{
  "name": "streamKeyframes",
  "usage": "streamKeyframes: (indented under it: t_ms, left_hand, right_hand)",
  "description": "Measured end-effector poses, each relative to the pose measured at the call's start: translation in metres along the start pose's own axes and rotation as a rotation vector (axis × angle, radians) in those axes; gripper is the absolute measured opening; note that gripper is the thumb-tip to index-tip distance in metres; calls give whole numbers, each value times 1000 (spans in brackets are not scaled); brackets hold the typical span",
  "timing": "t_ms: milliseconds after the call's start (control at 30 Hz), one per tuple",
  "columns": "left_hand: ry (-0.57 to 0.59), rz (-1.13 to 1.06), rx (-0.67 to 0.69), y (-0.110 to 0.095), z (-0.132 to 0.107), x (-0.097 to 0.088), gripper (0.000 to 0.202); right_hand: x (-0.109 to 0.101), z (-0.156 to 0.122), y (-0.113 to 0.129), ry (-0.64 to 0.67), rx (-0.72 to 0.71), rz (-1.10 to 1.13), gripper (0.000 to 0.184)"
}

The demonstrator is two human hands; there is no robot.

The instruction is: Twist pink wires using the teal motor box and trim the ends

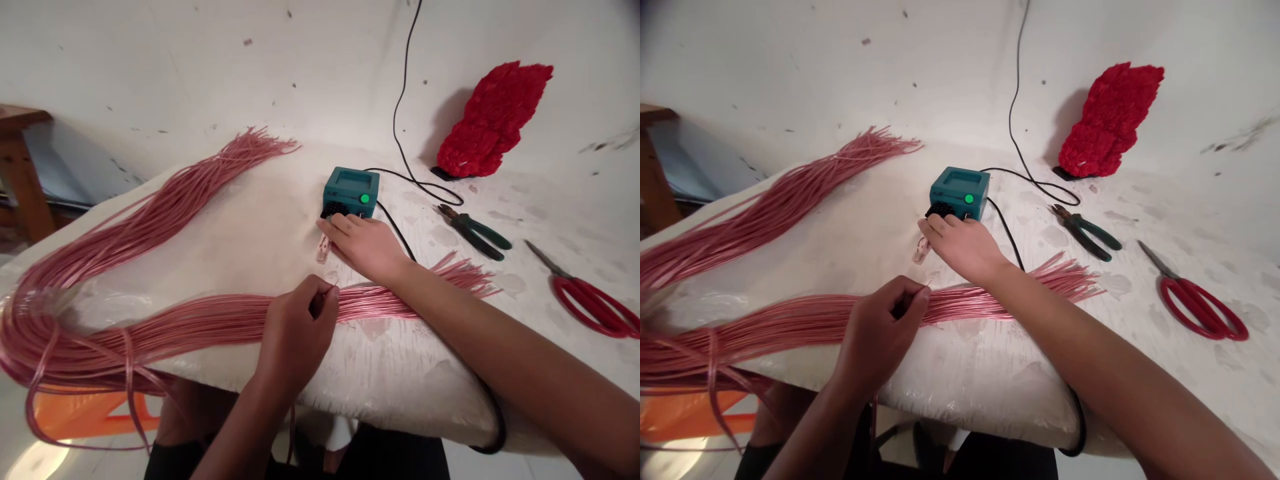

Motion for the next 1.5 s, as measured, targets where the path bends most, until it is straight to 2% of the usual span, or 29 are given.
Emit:
streamKeyframes:
  t_ms: [167,400,667,900,1500]
  left_hand:
    - [-5,39,34,-3,2,-3,19]
    - [-49,118,88,-12,17,-10,15]
    - [-59,146,29,1,20,-8,17]
    - [-123,135,34,3,20,-13,16]
    - [-114,155,26,5,23,-10,16]
  right_hand:
    - [7,-7,1,-63,4,26,34]
    - [8,-6,-2,-40,36,87,31]
    - [8,-7,-4,-21,67,98,31]
    - [8,-9,-6,-28,88,114,32]
    - [8,-10,-7,5,103,151,33]
Point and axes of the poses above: each hand's wrist, its own z-axis towards the middle knuckle, its own x-axis out of the palm, y = z × x, the point moved 9 cm from there along z, towards the middle knuckle, and after that the axes turned 6 degrees about -z, right-handed, at the moved point
